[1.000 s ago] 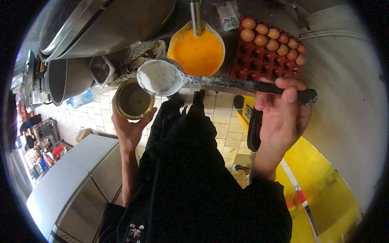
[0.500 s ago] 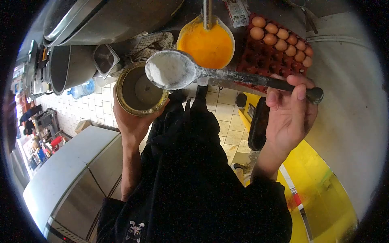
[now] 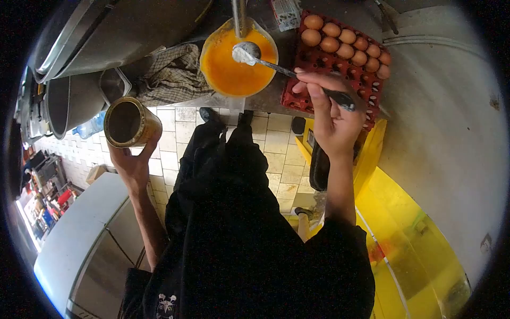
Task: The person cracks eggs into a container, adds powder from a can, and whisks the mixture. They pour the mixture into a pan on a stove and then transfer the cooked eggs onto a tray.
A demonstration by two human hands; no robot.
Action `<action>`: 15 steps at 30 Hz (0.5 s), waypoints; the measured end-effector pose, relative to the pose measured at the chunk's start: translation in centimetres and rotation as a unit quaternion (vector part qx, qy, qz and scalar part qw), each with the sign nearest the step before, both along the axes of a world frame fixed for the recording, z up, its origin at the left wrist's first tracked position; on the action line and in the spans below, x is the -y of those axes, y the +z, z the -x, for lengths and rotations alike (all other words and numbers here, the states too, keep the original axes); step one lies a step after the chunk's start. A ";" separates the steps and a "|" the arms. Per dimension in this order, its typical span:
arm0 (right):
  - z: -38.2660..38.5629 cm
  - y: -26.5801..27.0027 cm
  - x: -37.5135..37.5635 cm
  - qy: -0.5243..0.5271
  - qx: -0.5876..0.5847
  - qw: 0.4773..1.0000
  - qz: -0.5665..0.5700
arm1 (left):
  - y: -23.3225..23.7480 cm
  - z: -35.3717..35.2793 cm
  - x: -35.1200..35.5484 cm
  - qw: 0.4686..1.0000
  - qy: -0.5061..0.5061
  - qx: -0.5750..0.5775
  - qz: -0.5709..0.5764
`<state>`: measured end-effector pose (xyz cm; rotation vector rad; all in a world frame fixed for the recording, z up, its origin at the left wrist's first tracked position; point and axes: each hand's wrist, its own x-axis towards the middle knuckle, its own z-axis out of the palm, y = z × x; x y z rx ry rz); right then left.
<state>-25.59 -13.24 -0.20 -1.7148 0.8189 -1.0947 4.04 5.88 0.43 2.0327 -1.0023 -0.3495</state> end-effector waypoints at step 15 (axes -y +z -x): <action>-1.0 -0.3 1.0 0.010 -0.087 0.992 0.086 | 0.2 0.2 1.2 0.999 -0.018 0.026 -0.015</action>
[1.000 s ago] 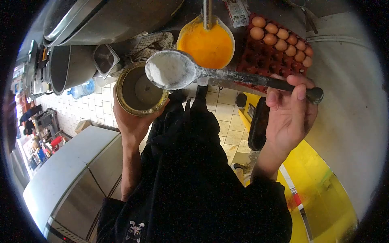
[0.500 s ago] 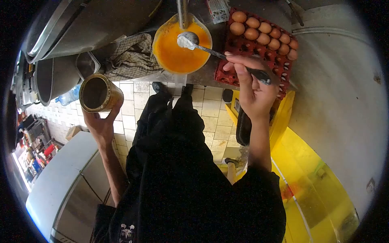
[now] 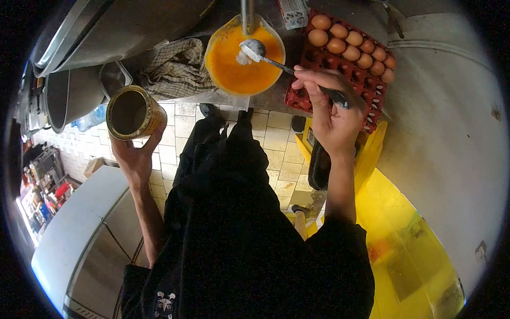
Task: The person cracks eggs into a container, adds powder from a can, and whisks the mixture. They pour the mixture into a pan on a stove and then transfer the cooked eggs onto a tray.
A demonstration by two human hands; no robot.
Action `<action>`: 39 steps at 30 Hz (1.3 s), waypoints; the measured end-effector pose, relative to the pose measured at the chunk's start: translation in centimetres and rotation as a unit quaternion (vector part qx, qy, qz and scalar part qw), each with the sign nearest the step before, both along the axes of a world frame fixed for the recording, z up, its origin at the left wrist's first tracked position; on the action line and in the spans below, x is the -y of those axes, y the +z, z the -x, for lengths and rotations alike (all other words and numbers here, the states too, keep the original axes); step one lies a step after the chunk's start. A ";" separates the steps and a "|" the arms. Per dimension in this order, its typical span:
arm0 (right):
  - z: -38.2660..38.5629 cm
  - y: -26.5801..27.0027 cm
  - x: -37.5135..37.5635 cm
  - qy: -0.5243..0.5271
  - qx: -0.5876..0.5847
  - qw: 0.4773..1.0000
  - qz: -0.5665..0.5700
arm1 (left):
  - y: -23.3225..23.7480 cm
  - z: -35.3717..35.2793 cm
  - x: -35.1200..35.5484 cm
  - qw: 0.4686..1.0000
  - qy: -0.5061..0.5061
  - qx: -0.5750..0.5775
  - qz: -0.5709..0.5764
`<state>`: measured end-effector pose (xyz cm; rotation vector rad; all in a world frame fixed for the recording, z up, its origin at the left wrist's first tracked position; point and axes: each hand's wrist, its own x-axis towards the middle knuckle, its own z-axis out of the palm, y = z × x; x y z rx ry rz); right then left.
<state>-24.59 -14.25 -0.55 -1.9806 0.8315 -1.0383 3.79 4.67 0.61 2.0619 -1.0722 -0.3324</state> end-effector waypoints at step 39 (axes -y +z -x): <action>-3.4 5.4 -1.2 0.106 0.179 0.942 -0.264 | 2.1 4.4 6.6 0.968 -0.249 0.018 0.031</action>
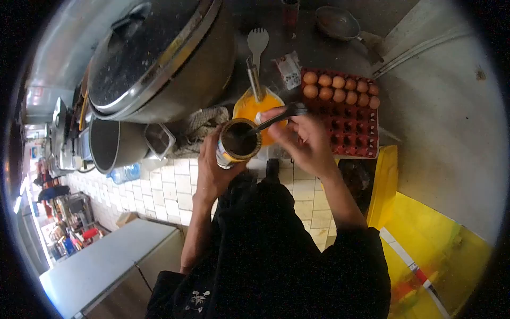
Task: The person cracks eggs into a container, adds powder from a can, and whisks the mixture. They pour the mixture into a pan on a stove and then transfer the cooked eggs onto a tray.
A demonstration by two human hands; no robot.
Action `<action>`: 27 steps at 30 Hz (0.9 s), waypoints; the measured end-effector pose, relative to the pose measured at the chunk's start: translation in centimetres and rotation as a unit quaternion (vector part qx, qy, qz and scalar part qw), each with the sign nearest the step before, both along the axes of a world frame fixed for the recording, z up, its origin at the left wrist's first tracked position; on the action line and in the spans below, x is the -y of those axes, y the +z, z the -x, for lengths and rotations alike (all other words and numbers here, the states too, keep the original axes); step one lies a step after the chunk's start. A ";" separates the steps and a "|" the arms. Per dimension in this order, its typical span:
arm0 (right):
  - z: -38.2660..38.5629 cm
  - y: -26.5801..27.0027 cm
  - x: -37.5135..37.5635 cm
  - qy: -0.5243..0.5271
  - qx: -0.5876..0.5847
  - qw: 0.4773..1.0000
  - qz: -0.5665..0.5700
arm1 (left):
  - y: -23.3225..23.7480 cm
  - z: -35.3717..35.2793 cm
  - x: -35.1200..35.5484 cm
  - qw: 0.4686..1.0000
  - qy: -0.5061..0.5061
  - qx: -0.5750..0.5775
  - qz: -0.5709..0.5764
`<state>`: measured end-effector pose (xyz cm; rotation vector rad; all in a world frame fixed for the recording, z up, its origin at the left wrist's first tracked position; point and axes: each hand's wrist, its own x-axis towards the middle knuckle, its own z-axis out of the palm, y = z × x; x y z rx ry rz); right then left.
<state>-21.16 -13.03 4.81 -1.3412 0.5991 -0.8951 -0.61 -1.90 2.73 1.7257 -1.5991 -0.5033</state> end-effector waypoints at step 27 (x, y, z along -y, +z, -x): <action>-2.5 -12.4 33.3 -0.474 -0.294 0.736 0.383 | -6.4 -8.5 -10.3 0.954 0.256 -0.056 -0.142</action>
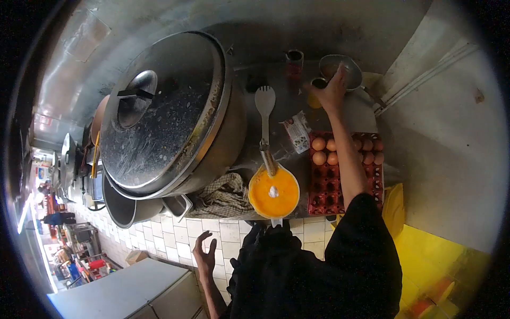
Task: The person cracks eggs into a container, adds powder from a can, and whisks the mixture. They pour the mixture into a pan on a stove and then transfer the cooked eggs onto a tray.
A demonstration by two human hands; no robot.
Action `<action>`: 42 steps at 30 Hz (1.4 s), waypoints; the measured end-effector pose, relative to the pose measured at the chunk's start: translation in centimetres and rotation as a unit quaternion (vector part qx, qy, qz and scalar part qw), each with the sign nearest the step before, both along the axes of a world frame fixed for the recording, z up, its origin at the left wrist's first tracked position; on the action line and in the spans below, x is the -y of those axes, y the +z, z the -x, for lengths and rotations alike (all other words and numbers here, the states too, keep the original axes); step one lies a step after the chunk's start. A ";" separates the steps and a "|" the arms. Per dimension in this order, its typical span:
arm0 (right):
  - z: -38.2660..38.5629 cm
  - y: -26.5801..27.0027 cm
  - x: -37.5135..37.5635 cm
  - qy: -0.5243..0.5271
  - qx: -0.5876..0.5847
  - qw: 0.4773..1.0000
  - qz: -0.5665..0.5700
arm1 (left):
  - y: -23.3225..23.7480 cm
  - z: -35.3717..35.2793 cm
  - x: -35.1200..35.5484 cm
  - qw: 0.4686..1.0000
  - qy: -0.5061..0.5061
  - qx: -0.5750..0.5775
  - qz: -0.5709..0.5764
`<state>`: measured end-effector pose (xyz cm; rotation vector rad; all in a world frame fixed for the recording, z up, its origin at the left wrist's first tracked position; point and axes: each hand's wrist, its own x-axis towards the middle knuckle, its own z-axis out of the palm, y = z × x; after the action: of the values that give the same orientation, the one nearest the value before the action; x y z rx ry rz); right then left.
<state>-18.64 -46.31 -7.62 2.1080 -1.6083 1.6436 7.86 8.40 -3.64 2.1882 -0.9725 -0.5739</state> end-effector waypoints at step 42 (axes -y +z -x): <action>-2.0 19.1 -38.9 0.485 0.061 0.871 -0.055 | 7.7 7.6 8.5 0.923 -0.105 0.143 0.340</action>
<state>-16.63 -7.42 11.45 3.2140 -0.6001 1.8988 0.31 -0.08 4.02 1.5677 -1.3306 0.0213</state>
